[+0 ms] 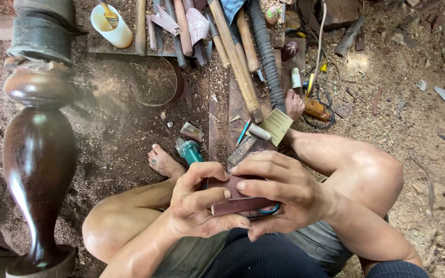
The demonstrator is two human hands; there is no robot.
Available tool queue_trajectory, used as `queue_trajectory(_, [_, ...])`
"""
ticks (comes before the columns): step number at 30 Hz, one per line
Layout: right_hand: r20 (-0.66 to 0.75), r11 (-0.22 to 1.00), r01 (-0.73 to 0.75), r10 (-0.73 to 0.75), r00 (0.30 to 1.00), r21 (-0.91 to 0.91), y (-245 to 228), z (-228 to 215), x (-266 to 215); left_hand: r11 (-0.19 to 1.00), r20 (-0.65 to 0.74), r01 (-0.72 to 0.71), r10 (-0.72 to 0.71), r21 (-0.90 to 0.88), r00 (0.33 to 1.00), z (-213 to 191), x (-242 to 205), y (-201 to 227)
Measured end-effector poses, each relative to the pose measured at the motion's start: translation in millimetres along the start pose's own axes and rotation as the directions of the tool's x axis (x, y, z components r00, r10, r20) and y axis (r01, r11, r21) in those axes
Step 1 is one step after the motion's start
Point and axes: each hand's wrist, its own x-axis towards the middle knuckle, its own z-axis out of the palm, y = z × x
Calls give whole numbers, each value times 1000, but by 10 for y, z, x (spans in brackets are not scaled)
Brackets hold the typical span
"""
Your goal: Cutting and gluing sandpaper to a small wooden block to make sanding drums.
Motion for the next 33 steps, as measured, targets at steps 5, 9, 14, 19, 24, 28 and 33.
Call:
queue_trajectory(5, [-66,976,-114,129,989,186,2,182,-143,983,-30,142,-146,-114,989,50,-47,46])
queue_trajectory(9, [-181,868,-187,298,937,460,-20,429,-247,870,-117,368,-424,-327,898,138,25,140])
queue_trajectory(14, [-196,598,-271,600,776,755,-17,702,-254,615,-109,611,-744,-498,660,90,127,82])
queue_trajectory(19, [138,162,-428,797,588,889,765,730,-741,624,-141,735,-779,-264,611,-200,202,-129])
queue_trajectory(24, [416,706,-671,693,588,-227,1377,1065,-1416,502,-73,863,-864,-62,497,-504,283,-25])
queue_trajectory(28, [538,771,-633,564,626,-73,1357,1320,-1484,498,-83,860,-867,-110,491,-559,186,61])
queue_trajectory(33, [523,712,-692,638,566,-121,1427,1448,-1612,510,-5,846,-857,-157,516,-562,196,101])
